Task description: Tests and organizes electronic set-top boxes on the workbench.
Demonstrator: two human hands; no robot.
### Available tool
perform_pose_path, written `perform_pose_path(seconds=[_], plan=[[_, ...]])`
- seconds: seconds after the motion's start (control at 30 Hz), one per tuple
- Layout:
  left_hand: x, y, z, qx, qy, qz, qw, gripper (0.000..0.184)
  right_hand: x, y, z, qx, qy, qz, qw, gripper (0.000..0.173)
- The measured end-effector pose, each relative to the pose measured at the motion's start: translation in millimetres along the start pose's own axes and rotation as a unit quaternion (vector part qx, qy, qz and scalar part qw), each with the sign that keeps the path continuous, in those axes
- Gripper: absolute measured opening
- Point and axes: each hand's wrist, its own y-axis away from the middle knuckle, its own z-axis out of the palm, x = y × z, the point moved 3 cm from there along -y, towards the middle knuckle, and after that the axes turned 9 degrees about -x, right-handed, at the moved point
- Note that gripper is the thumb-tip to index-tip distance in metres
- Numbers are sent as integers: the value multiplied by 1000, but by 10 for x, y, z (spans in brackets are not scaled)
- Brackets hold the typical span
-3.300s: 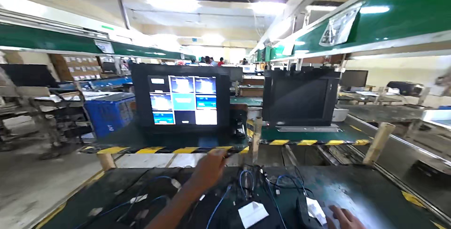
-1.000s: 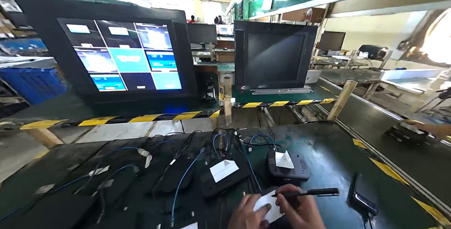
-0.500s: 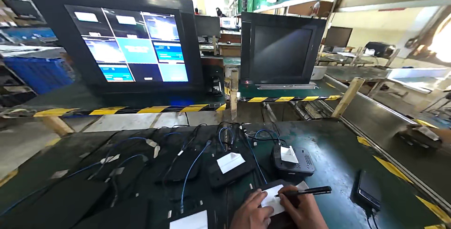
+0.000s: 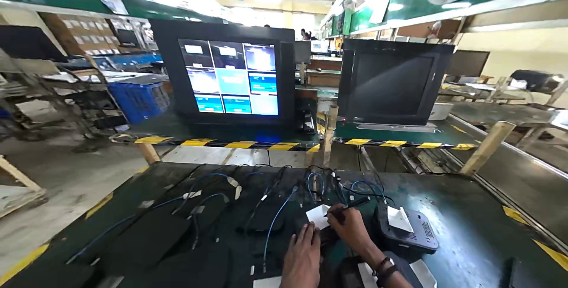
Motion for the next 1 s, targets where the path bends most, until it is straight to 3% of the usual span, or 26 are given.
perform_pose_path(seconds=[0.23, 0.4, 0.43, 0.5, 0.57, 0.63, 0.8, 1.0], plan=[[-19, 18, 8, 4, 10, 13, 1000, 63, 12, -5, 14, -4, 33, 28, 999, 21], [-87, 61, -76, -31, 62, 42, 997, 56, -49, 71, 5, 38, -38, -28, 998, 19], [-149, 164, -119, -17, 98, 51, 994, 52, -148, 140, 11, 50, -73, -46, 995, 18], [-312, 458, -169, 85, 158, 48, 983, 42, -457, 349, 72, 33, -146, -79, 986, 15], [-555, 789, -128, 180, 176, 36, 967, 32, -797, 644, 250, -17, -186, -90, 978, 14], [-830, 1079, -14, 227, 178, 35, 957, 25, -1031, 902, 499, -76, -195, -67, 976, 14], [-1121, 1460, 270, 245, 182, 62, 950, 19, -1065, 1016, 974, -108, -115, -53, 986, 16], [-1102, 1473, 306, 249, 187, 44, 949, 19, -1078, 960, 988, -109, -73, -42, 991, 13]])
